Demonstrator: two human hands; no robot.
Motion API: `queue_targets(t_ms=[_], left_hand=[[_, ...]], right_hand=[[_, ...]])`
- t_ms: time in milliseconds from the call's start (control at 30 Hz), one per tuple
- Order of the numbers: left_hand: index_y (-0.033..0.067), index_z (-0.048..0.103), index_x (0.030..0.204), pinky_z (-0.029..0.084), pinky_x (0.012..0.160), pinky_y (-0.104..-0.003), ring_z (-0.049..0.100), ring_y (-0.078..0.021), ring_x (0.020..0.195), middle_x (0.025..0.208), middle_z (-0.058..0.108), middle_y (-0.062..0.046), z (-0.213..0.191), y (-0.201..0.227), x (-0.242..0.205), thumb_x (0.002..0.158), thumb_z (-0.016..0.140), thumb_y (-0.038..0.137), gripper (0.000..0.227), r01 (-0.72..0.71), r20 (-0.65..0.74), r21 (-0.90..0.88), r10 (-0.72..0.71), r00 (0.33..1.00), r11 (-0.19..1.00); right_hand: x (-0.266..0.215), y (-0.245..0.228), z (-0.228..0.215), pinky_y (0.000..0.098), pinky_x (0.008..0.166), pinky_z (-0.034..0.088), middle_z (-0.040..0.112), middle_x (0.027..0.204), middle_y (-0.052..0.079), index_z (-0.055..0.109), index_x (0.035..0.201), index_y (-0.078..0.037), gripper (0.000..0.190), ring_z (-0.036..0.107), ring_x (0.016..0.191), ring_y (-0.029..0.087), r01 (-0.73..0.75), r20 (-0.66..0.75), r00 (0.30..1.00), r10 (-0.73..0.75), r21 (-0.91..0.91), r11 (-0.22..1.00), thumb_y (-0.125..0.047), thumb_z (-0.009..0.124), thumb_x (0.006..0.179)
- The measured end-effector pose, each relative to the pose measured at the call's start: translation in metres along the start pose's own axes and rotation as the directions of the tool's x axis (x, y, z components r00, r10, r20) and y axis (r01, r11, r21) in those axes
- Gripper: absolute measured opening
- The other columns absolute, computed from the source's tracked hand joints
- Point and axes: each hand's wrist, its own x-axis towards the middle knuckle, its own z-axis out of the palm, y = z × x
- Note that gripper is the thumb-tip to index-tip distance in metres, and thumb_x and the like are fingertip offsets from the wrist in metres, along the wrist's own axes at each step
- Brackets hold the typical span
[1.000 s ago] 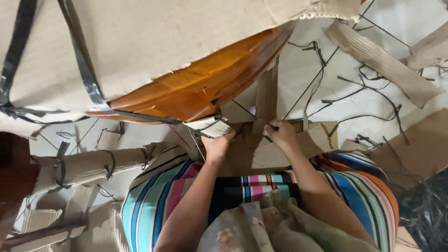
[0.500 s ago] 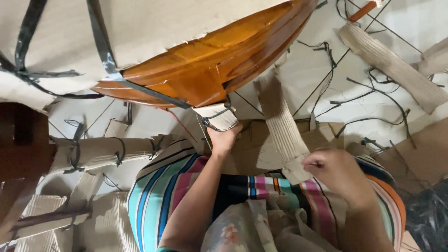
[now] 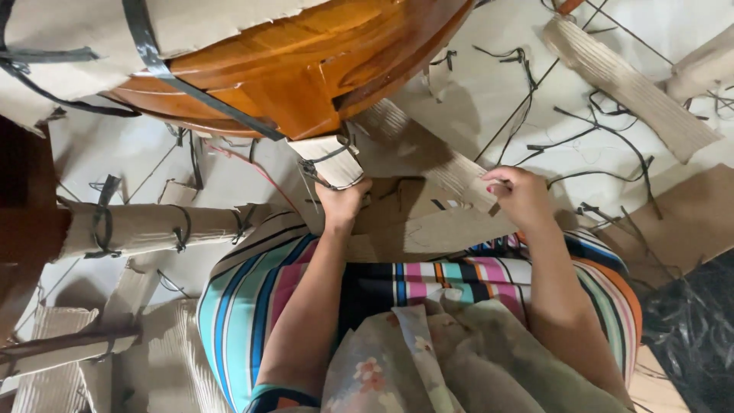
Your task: Wrapping wooden furniture legs with protective cardboard and securing them with plastic ties in a workshop environment.
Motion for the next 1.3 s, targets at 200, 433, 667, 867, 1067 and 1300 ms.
queue_targets(t_ms=[200, 433, 667, 867, 1067, 1300], left_hand=[[-0.0075, 0.064, 0.101, 0.042, 0.080, -0.035, 0.054, -0.0188, 0.098, 0.091, 0.060, -0.017, 0.001, -0.002, -0.009, 0.051, 0.081, -0.004, 0.053, 0.017, -0.012, -0.001, -0.017, 1.000, 1.000], [-0.0055, 0.053, 0.124, 0.042, 0.096, -0.037, 0.053, -0.0238, 0.118, 0.114, 0.059, -0.020, -0.011, 0.027, -0.030, 0.059, 0.077, -0.002, 0.069, 0.042, -0.035, -0.017, -0.042, 0.998, 0.999], [0.0031, -0.019, 0.160, 0.011, 0.128, -0.058, -0.012, -0.0461, 0.155, 0.163, -0.023, -0.029, -0.024, 0.017, -0.072, 0.072, 0.078, 0.006, 0.131, 0.136, 0.279, 0.273, -0.213, 0.936, 0.952], [-0.0052, -0.025, 0.158, 0.006, 0.125, -0.061, -0.018, -0.0516, 0.152, 0.162, -0.031, -0.032, -0.013, 0.036, -0.107, 0.077, 0.071, 0.001, 0.126, -0.108, 0.399, 0.433, -0.083, 0.913, 0.895], [0.0000, -0.021, 0.162, 0.007, 0.121, -0.065, -0.011, -0.0543, 0.152, 0.161, -0.034, -0.032, -0.005, 0.024, -0.121, 0.076, 0.077, 0.006, 0.131, -0.256, 0.475, 0.549, -0.045, 0.879, 0.795], [0.0000, -0.027, 0.156, 0.009, 0.119, -0.073, -0.011, -0.0619, 0.147, 0.159, -0.028, -0.037, 0.008, 0.025, -0.112, 0.079, 0.067, -0.006, 0.121, -0.090, 0.611, 0.020, 0.060, 0.790, 0.996]], right_hand=[[0.001, -0.033, 0.004, 0.0517, 0.096, 0.056, 0.061, 0.126, 0.021, 0.069, 0.126, -0.005, 0.040, 0.061, 0.122, 0.045, 0.022, 0.039, 0.999, -0.011, -0.284, 0.959, -0.005, 0.077, 0.086], [-0.018, -0.074, 0.066, 0.0534, 0.113, 0.044, 0.056, 0.144, 0.027, 0.059, 0.140, -0.001, 0.054, 0.049, 0.138, 0.045, 0.112, 0.518, 0.855, -0.005, -0.176, 0.978, -0.013, 0.070, 0.089], [-0.001, -0.024, 0.107, 0.0464, 0.099, 0.041, 0.064, 0.128, 0.022, 0.057, 0.136, 0.003, 0.054, 0.057, 0.125, 0.036, 0.203, 0.636, 0.741, 0.217, -0.519, 0.830, -0.017, 0.071, 0.087], [0.007, -0.027, 0.041, 0.0534, 0.103, 0.044, 0.076, 0.111, 0.021, 0.078, 0.114, -0.010, 0.026, 0.069, 0.115, 0.042, 0.045, 0.447, 0.871, 0.206, -0.488, 0.871, -0.013, 0.069, 0.089], [0.009, -0.037, -0.033, 0.0558, 0.098, 0.052, 0.073, 0.116, 0.027, 0.070, 0.129, -0.012, 0.032, 0.065, 0.115, 0.049, -0.047, 0.241, 0.965, 0.108, -0.247, 0.968, -0.013, 0.065, 0.097], [0.022, -0.031, -0.020, 0.0554, 0.101, 0.051, 0.072, 0.117, 0.025, 0.069, 0.134, -0.014, 0.037, 0.064, 0.115, 0.046, 0.022, 0.162, 0.987, -0.002, -0.121, 0.992, -0.009, 0.063, 0.098]])
